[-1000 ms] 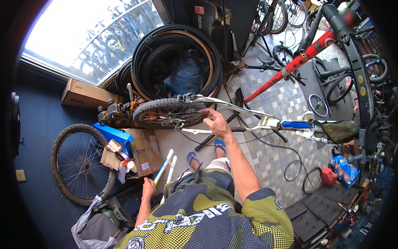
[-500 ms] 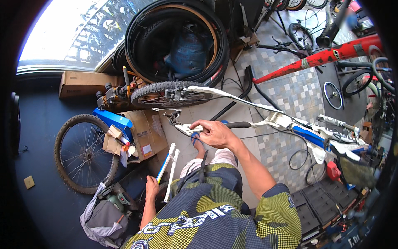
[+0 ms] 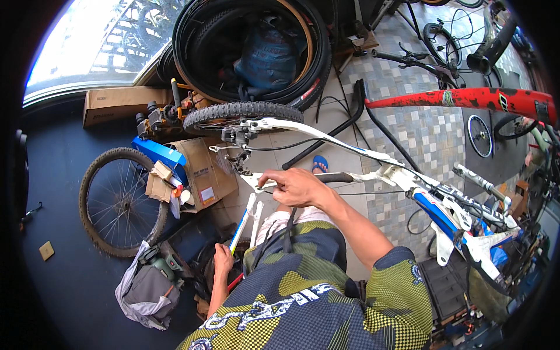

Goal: The person cleans a white bicycle fork with a black cloth, wiping the stanchions and crown area repeatedly. The person then places the fork onto a bicycle frame mounted on a stand and briefly handles a small metal part before returning to the fork.

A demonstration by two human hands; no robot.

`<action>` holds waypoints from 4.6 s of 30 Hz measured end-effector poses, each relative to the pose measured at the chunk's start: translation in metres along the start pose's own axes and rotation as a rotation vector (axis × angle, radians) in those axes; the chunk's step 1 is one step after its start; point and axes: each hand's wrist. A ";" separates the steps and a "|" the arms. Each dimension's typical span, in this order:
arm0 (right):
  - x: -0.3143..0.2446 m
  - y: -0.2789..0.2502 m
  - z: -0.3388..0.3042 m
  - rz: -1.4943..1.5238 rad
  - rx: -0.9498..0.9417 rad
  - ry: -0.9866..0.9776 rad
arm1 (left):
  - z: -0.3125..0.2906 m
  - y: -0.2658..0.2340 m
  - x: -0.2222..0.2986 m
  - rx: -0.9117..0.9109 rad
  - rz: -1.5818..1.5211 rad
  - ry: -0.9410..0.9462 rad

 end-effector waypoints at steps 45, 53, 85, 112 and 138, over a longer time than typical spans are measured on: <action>0.007 0.000 -0.019 0.956 0.007 0.321 | -0.012 0.032 -0.014 -0.003 -0.077 -0.081; -0.002 0.015 -0.021 0.751 -0.019 0.248 | -0.006 0.055 -0.048 0.063 -0.080 -0.060; 0.019 0.218 -0.255 1.542 0.715 -0.460 | 0.139 0.030 0.015 -0.077 0.389 0.840; 0.097 1.115 -0.858 0.209 3.187 2.053 | -0.349 0.404 0.116 -0.098 1.287 2.256; 0.160 1.219 -0.998 0.657 2.682 2.361 | -0.508 0.488 0.022 -0.021 1.446 2.112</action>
Point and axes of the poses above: each hand's wrist, its own z-axis towards the middle knuckle, its own y-axis out of the palm, x = y × z, and after that the axes turned 8 degrees about z, right-handed
